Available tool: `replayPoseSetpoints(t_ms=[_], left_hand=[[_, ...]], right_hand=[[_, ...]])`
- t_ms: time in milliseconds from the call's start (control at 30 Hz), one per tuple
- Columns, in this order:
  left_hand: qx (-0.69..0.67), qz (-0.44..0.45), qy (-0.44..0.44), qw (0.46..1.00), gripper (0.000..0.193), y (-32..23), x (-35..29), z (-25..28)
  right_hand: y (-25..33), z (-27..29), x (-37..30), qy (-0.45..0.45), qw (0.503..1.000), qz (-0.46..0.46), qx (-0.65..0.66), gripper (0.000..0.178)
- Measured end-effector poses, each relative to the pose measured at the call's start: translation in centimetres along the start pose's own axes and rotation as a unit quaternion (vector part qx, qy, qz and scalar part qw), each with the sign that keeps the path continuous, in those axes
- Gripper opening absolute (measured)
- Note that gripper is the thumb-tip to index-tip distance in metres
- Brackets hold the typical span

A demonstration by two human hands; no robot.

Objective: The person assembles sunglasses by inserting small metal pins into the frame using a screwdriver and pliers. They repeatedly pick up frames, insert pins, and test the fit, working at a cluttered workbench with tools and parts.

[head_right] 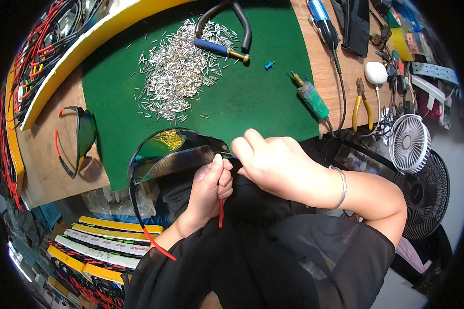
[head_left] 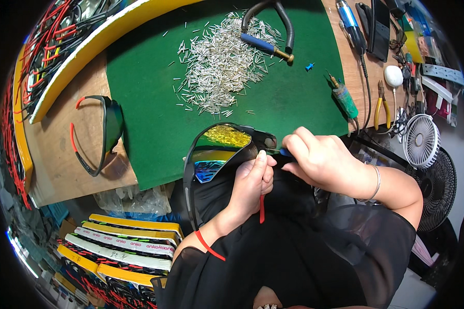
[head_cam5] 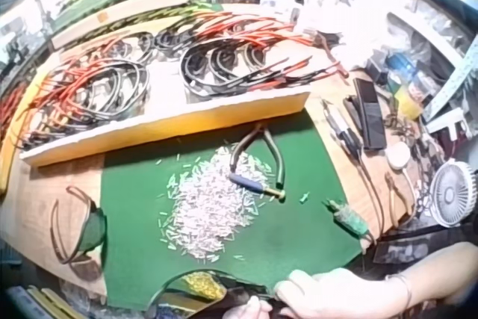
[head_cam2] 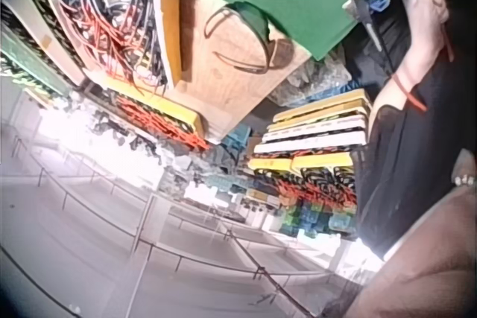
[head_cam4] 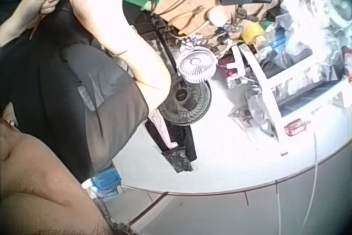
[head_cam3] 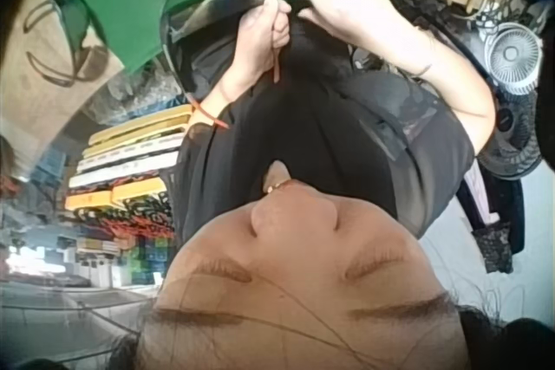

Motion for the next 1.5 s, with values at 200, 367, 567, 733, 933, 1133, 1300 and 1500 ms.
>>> replayPoseSetpoints(t_ms=[200,367,567,733,933,1133,1300,1500], left_hand=[[0.001,0.0,-0.005,1.0,0.029,0.0,0.0,-0.1],[0.002,0.003,-0.013,1.0,0.029,0.1,0.0,0.2],[-0.011,0.001,-0.003,1.0,0.029,0.0,0.1,0.0],[0.004,0.001,-0.009,1.0,0.029,0.0,0.0,0.0],[0.009,0.003,-0.019,1.0,0.029,-0.2,-0.1,-0.1],[0.008,-0.001,-0.007,1.0,0.03,-0.1,0.0,-0.1],[-0.001,-0.004,-0.006,1.0,0.03,0.0,0.1,0.0],[-0.007,-0.004,-0.01,1.0,0.03,0.0,0.0,0.1]], right_hand=[[-0.1,-0.4,-0.1,0.028,0.999,0.004,-0.021,0.02],[-0.3,-0.4,-0.1,0.027,1.0,-0.011,0.006,0.02],[-0.1,-0.1,0.0,0.009,1.0,0.004,0.009,0.022],[-0.8,-1.1,-0.7,0.046,0.998,-0.008,-0.033,0.023],[-0.2,0.3,0.3,0.012,1.0,-0.01,0.01,0.023],[-0.2,-0.5,-0.3,0.012,1.0,0.008,-0.023,0.024],[0.0,0.1,0.1,-0.006,1.0,0.008,-0.029,0.023],[-0.2,-0.3,0.0,0.01,0.999,0.02,-0.045,0.023]])
Point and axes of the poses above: each hand's wrist, its own x-axis towards the middle knuckle, its own z-axis out of the back of the hand, y = z × x, the point moved 7 cm from there along x, towards the middle knuckle, and after that the axes turned 11 degrees about -y, right-handed, at the moved point
